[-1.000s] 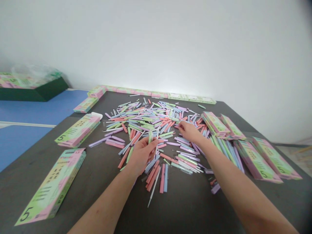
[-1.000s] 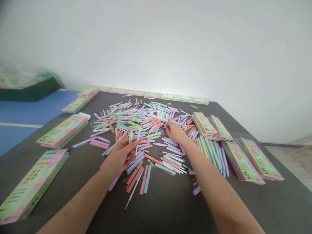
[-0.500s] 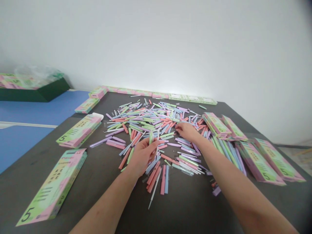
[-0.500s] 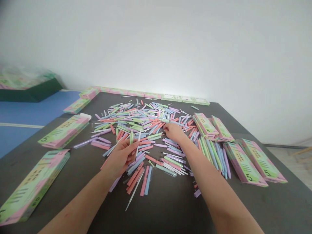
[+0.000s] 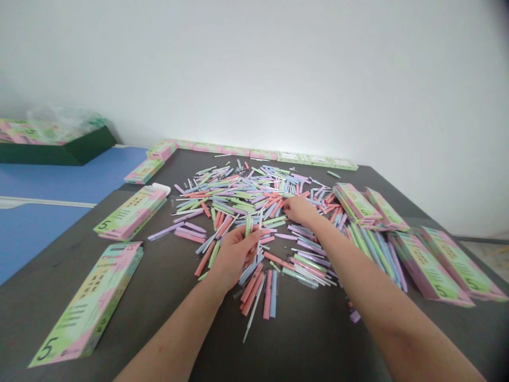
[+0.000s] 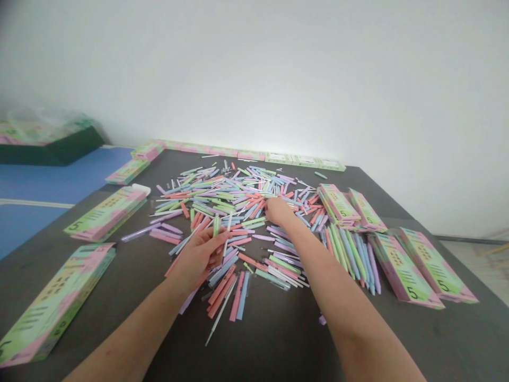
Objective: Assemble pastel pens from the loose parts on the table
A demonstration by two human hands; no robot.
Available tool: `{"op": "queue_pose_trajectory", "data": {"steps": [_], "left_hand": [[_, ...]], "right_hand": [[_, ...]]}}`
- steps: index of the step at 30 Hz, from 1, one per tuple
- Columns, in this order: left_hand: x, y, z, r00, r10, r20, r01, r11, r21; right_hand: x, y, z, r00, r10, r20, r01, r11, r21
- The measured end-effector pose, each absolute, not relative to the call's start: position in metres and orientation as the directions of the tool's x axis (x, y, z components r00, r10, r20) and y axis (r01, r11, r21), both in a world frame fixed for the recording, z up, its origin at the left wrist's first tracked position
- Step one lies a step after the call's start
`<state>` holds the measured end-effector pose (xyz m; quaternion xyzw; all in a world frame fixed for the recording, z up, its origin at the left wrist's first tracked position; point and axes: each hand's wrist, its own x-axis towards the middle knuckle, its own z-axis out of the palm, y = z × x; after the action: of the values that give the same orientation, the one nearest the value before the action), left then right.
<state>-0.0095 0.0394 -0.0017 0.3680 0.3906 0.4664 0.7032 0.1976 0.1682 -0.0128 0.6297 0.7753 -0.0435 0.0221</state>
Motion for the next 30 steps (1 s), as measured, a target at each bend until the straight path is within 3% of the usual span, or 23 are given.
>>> {"op": "queue_pose_trajectory", "data": {"steps": [4,10,12,13,15,17,24,30], "left_hand": [[-0.01,0.04,-0.003,0.259,0.944,-0.204,-0.377,0.293,0.879],[-0.009,0.039,-0.003,0.277,0.941,-0.193,-0.382,0.293,0.877],[-0.008,0.038,-0.002,0.29,0.939,-0.186,-0.378,0.291,0.879],[-0.008,0.038,-0.002,0.299,0.937,-0.182,-0.377,0.291,0.879],[-0.007,0.037,-0.001,0.323,0.93,-0.175,-0.38,0.297,0.876],[-0.007,0.036,0.0,0.342,0.925,-0.168,-0.388,0.302,0.871],[-0.008,0.035,0.004,0.304,0.943,-0.132,-0.445,0.264,0.856],[-0.009,0.037,0.006,0.212,0.974,-0.077,-0.474,0.171,0.864]], "right_hand": [[0.202,0.166,-0.012,-0.209,0.976,-0.067,0.975,0.202,-0.096],[0.204,0.143,0.002,-0.132,0.985,0.108,0.956,0.155,-0.25],[0.2,0.128,0.009,-0.122,0.981,0.152,0.902,0.174,-0.395],[0.197,0.119,0.012,-0.114,0.978,0.177,0.816,0.194,-0.544],[0.19,0.101,0.018,-0.09,0.976,0.197,0.57,0.213,-0.794],[0.181,0.081,0.023,-0.078,0.978,0.192,0.351,0.207,-0.913],[0.152,0.021,0.017,-0.095,0.993,0.065,-0.068,0.059,-0.996],[0.143,0.006,-0.002,-0.17,0.985,-0.005,-0.155,-0.032,-0.987]]}}
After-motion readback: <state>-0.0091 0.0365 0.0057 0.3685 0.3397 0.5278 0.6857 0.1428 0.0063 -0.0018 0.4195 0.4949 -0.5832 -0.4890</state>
